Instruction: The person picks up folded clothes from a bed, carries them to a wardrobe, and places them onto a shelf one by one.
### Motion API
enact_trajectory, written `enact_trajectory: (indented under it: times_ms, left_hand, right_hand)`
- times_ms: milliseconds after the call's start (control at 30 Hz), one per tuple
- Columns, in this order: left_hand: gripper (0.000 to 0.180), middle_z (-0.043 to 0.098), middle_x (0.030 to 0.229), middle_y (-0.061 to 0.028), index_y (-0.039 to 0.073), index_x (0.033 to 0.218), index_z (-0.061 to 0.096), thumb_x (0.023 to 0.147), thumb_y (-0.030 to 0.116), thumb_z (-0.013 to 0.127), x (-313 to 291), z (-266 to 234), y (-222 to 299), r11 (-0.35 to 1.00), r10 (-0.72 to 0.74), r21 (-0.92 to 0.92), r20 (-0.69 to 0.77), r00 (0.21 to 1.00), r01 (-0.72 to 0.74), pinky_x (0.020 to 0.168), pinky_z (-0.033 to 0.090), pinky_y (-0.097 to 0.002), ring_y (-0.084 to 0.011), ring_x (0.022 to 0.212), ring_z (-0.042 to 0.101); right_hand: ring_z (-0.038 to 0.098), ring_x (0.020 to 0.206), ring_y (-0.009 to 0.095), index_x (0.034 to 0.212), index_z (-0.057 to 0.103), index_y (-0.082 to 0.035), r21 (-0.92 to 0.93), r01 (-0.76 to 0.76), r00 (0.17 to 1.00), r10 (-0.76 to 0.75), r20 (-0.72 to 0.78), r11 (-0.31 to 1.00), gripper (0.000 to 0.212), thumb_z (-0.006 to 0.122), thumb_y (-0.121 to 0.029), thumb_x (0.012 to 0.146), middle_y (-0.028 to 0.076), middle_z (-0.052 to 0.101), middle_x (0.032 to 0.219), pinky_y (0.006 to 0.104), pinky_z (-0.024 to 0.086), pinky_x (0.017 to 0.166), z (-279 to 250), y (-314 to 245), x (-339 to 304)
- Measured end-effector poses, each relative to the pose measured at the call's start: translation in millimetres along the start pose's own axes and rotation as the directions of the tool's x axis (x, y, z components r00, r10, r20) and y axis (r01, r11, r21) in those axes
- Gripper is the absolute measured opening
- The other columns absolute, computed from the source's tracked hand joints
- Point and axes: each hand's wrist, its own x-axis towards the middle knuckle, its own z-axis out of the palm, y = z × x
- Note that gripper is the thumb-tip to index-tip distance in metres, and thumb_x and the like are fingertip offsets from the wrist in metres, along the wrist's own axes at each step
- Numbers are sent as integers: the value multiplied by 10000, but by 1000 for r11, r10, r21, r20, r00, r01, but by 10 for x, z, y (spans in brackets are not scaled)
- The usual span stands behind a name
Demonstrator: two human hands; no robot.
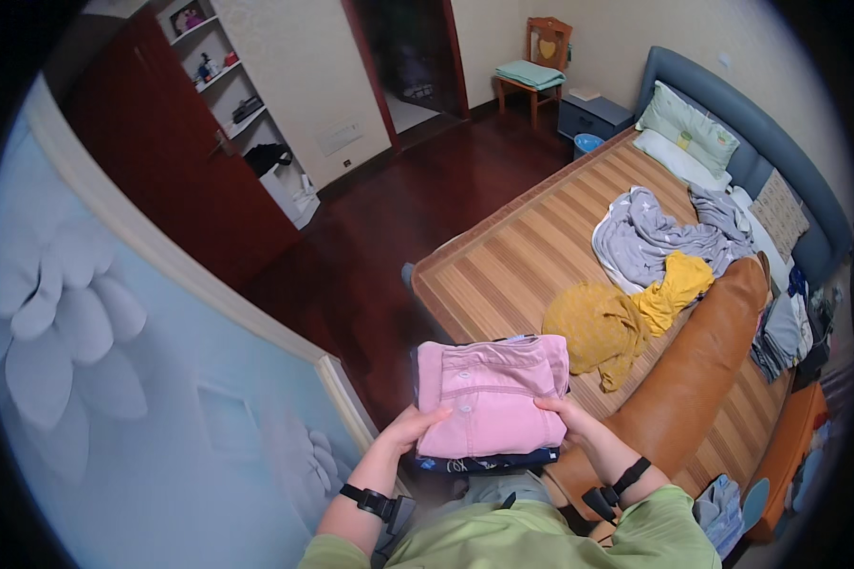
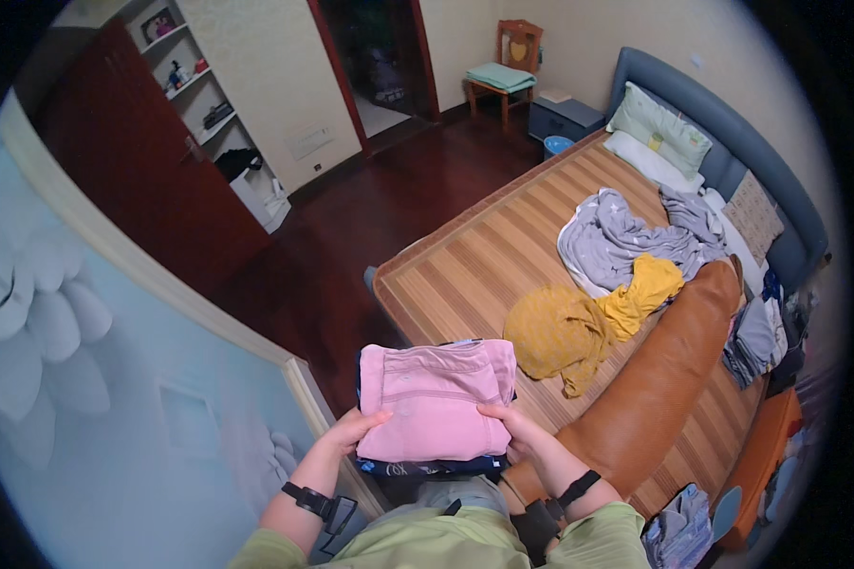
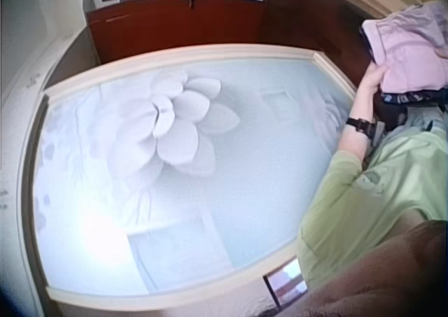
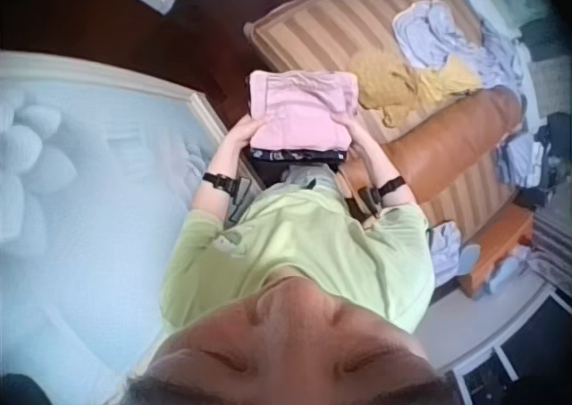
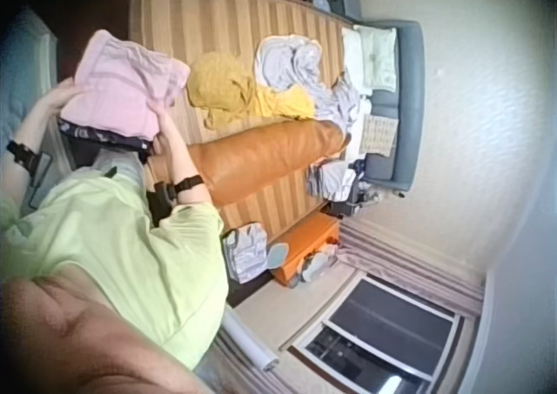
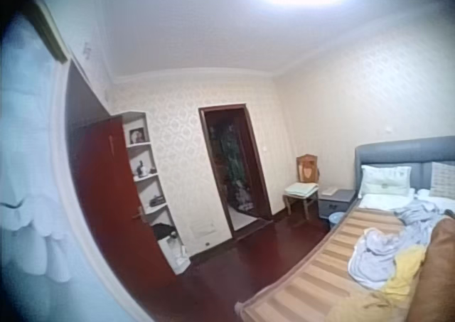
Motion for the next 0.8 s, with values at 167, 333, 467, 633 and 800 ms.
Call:
enact_trajectory:
  times_ms: [167,333,467,633,800]
  left_hand:
    - [707,514,1222,-105,5,1303,385,739,251,734,1137,-399,553,994,-74,87,64,995,68,935,407,-326,-191,1089,512]
    - [716,521,1205,-105,10,1306,377,727,233,734,2612,-792,873,983,-152,107,24,988,149,929,406,-326,-196,1082,512]
    - [627,550,1167,-86,16,1273,424,735,150,717,3770,-925,1210,979,-145,147,18,989,141,897,434,-327,-188,1042,535]
    - [656,521,1198,-122,4,1278,394,726,165,712,5029,-1052,1208,975,-194,115,23,981,191,867,449,-318,-205,1047,534]
    - [741,532,1184,-162,-17,1303,329,716,200,727,5764,-1204,709,965,-192,147,-162,968,216,866,450,-324,-238,1029,557]
  right_hand:
    - [566,1043,236,1277,412,12,54,-5,999,7,-36,999,604,659,-222,778,139,548,1194,362,432,928,-221,-528,1036]
    - [566,1032,225,1263,428,8,32,75,989,-70,-133,997,574,655,-173,767,125,550,1184,356,449,908,-788,-1093,2337]
    - [556,1032,216,1245,440,12,49,92,967,-77,-243,995,553,653,-104,749,115,549,1176,339,447,905,-1192,-1530,3094]
    - [559,1018,215,1275,404,8,21,177,899,-153,-411,984,576,642,-109,764,90,570,1146,329,429,914,-1642,-1926,3918]
    - [524,1009,195,1285,361,-11,-359,64,744,-285,-604,931,588,651,-175,800,116,540,1151,303,432,867,-2031,-1781,4591]
